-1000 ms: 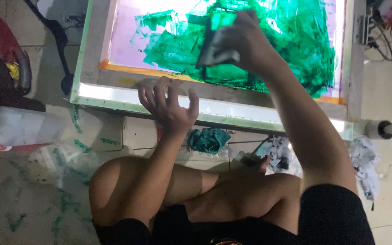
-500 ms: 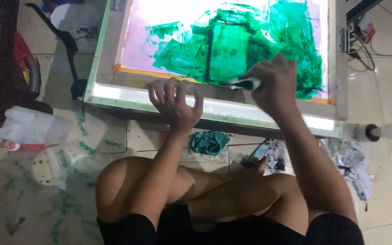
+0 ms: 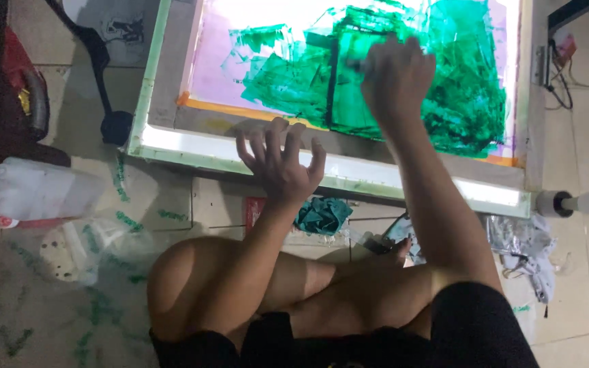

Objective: Spreading green ink on a screen printing frame to prepare for printing on plastic bags.

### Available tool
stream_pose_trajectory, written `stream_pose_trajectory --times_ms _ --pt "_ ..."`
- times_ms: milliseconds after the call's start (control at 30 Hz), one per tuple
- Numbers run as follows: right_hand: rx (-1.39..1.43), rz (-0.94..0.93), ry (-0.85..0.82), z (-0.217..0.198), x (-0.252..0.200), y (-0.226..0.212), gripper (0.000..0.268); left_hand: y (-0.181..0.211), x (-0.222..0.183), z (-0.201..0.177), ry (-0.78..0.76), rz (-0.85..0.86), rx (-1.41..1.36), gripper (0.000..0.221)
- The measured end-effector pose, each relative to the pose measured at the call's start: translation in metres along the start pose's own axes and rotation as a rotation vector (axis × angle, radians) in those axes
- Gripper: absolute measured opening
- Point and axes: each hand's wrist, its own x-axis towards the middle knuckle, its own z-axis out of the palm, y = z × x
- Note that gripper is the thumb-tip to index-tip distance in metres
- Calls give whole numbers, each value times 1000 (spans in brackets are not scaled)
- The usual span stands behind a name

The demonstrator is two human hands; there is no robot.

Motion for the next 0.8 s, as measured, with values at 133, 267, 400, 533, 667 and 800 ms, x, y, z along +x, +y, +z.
stream_pose_trajectory --times_ms 133,267,400,533,667,800 --pt "-61 77 -16 36 45 20 11 -1 -5 2 36 -1 -2 28" --pt "-101 107 -10 23 46 32 12 1 -1 -5 60 6 25 24" --pt "-96 49 8 -58 -8 22 26 -3 -4 -8 53 17 1 26" --pt "164 44 -50 -113 -47 -1 15 -1 2 -12 49 32 28 23" --pt "116 75 -80 -79 -33 9 13 -3 -2 -4 81 22 -3 26" --pt "62 -3 3 3 40 44 32 -3 -2 -4 82 25 2 20"
